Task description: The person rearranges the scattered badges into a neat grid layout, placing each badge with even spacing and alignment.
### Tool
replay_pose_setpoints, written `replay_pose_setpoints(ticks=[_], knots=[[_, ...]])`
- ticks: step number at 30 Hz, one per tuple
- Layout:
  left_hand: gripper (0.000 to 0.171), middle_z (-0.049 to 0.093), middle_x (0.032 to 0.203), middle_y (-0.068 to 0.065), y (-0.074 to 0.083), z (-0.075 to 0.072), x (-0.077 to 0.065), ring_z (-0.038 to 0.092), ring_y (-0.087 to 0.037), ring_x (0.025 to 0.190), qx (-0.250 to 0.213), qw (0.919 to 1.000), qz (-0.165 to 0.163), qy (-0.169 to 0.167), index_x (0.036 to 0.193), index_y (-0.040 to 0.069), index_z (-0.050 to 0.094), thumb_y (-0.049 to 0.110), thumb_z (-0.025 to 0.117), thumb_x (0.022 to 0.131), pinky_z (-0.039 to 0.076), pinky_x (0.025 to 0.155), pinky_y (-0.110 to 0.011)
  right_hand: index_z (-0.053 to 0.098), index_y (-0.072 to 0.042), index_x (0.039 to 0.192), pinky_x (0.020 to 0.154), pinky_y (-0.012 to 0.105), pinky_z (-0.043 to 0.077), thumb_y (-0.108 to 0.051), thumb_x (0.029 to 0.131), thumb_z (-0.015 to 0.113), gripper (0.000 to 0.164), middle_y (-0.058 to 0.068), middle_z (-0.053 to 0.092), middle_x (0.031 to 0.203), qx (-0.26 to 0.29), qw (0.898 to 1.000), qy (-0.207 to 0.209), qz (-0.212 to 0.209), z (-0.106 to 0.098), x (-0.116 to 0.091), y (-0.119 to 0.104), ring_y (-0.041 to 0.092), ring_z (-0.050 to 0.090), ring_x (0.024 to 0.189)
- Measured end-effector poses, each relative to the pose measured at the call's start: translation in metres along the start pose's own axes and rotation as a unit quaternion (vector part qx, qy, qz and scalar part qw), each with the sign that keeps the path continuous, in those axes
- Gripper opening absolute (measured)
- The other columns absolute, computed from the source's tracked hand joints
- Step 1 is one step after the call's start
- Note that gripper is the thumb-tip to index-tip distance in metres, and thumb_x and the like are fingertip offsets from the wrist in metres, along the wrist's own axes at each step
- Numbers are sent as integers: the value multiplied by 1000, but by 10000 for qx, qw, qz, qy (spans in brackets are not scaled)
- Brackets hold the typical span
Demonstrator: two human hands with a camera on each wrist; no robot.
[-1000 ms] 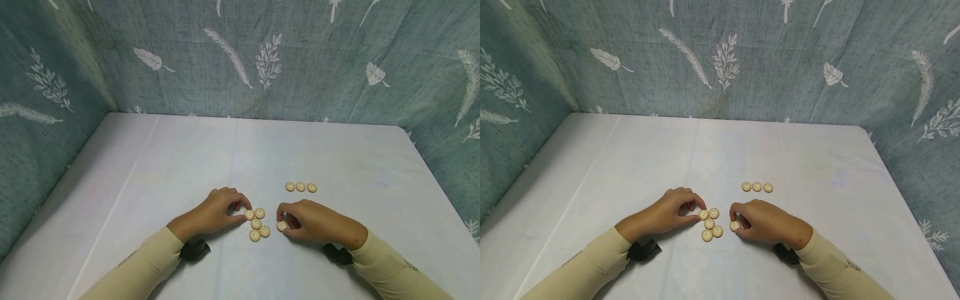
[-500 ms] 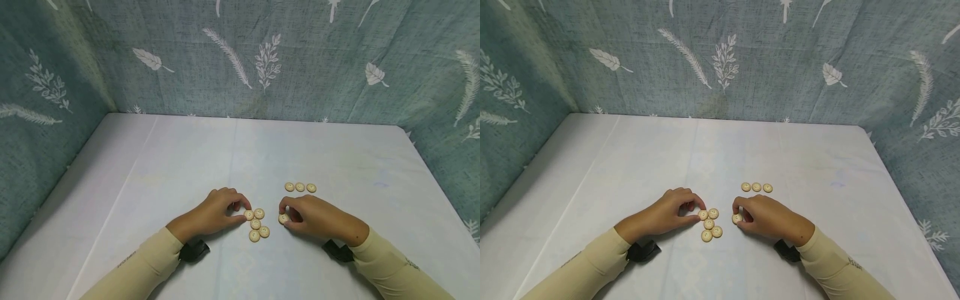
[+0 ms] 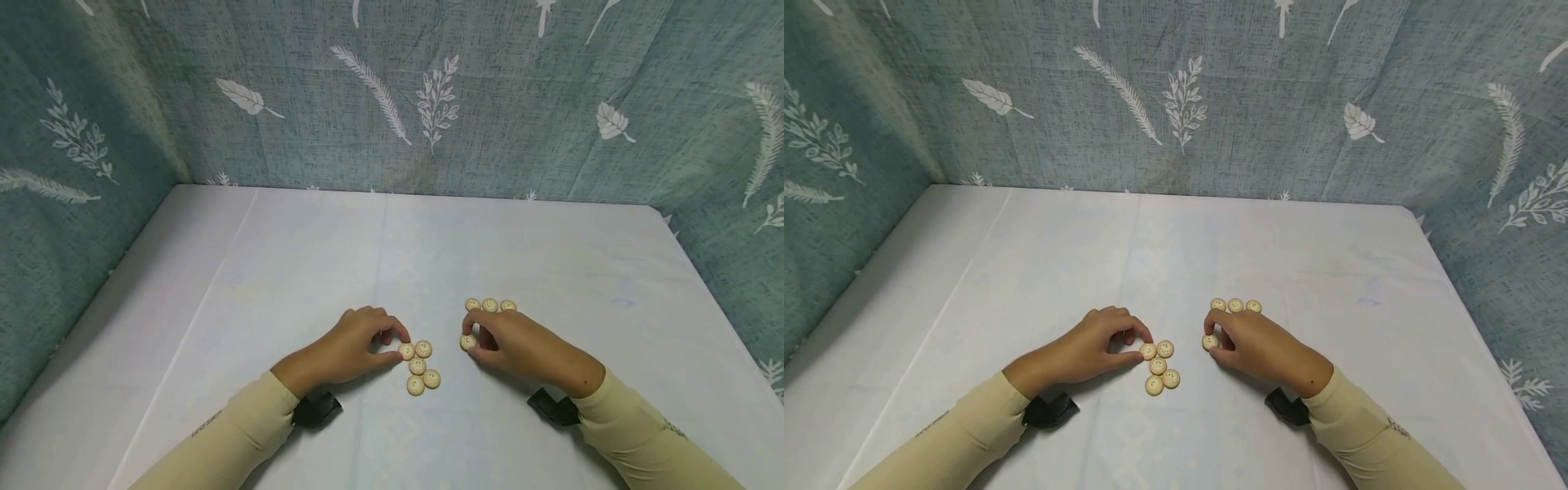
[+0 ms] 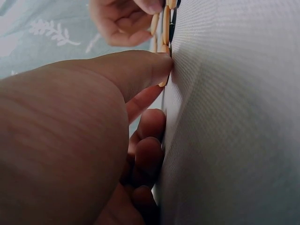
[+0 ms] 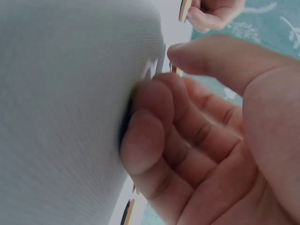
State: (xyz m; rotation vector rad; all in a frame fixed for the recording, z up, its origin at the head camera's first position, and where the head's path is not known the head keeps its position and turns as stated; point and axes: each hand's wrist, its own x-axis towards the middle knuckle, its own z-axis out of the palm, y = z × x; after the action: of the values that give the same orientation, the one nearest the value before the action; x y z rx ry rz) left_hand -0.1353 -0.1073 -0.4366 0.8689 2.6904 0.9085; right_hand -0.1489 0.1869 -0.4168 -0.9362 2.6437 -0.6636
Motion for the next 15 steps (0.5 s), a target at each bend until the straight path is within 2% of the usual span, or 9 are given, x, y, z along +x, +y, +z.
replay_pose_setpoints(ticks=[15], knots=[[18, 52, 82, 13, -1, 1, 0, 47, -4, 81, -32, 10000, 7, 10, 102, 30, 70, 27, 79, 87, 30, 78, -31, 58, -12, 102, 64, 23, 41, -12, 92, 69, 15, -14, 54, 64, -178, 9985, 374, 372, 0, 1, 4, 4, 46, 66]])
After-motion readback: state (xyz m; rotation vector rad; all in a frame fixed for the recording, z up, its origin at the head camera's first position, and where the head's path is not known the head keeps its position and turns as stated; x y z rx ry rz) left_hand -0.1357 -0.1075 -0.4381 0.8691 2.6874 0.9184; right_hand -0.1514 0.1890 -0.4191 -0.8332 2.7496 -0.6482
